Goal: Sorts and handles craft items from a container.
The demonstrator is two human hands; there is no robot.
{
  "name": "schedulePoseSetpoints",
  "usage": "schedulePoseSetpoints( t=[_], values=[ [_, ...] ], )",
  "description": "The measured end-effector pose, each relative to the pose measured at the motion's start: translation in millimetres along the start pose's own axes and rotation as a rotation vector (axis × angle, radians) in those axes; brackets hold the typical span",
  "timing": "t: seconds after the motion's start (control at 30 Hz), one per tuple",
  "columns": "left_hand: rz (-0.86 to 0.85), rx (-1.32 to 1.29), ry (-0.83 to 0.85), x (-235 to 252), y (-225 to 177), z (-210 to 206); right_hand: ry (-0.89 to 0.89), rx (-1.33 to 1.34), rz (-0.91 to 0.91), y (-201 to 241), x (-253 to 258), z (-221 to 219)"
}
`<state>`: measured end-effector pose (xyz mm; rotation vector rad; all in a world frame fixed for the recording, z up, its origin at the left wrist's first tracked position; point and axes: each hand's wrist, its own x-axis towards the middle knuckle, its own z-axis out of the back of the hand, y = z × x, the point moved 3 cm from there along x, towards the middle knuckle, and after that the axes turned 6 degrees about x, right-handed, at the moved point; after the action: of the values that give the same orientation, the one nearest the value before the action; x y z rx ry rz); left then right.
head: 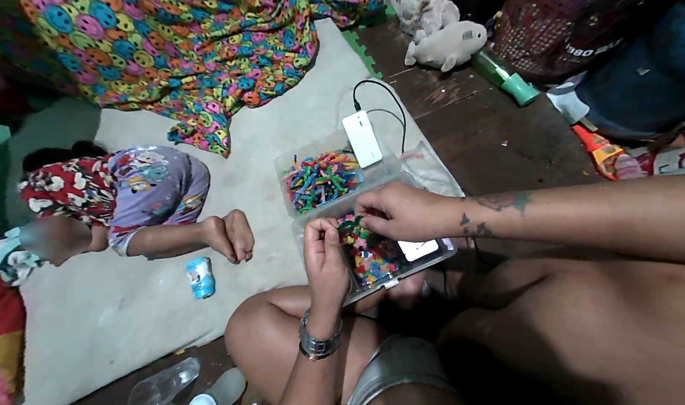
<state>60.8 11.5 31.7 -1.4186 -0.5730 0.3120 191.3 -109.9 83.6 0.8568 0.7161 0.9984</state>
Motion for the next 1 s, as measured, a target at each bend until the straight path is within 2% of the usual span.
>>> schedulePoseSetpoints(
  t=[0.07,0.17,0.27,0.37,0.53,0.67,0.77,0.87,1.0],
  values=[
    [0.006,0.01,0.02,0,-1,0,-0.093,0.011,0.032,0,1,1],
    [-0.006,0.016,0.015,-1,-1,-1,-0.138,0.032,0.052,1,2,3],
    [-0.046,0.047,-0.003,0,0,2,-0.086,0.019,0.038,-1,3,1],
    [-0.16,0.13,0.005,1,-2,4,0.0,0.051,-0.058,0,3,0],
    [-0.269,0.2,0.011,1,-3,4,0.036,0.082,-0.138,1,3,2],
    [-0.207,0.154,-0.017,8,1,11,0.067,0.116,-0.091,4,2,2],
    [-0.08,0.079,-0.026,10,3,11,0.103,0.102,-0.035,7,2,-1],
    [0.048,-0.155,0.021,7,4,7,0.081,0.146,-0.101,5,1,0],
    [0.075,-0.317,0.138,0,7,3,0.043,0.259,-0.182,0,1,0]
  ],
)
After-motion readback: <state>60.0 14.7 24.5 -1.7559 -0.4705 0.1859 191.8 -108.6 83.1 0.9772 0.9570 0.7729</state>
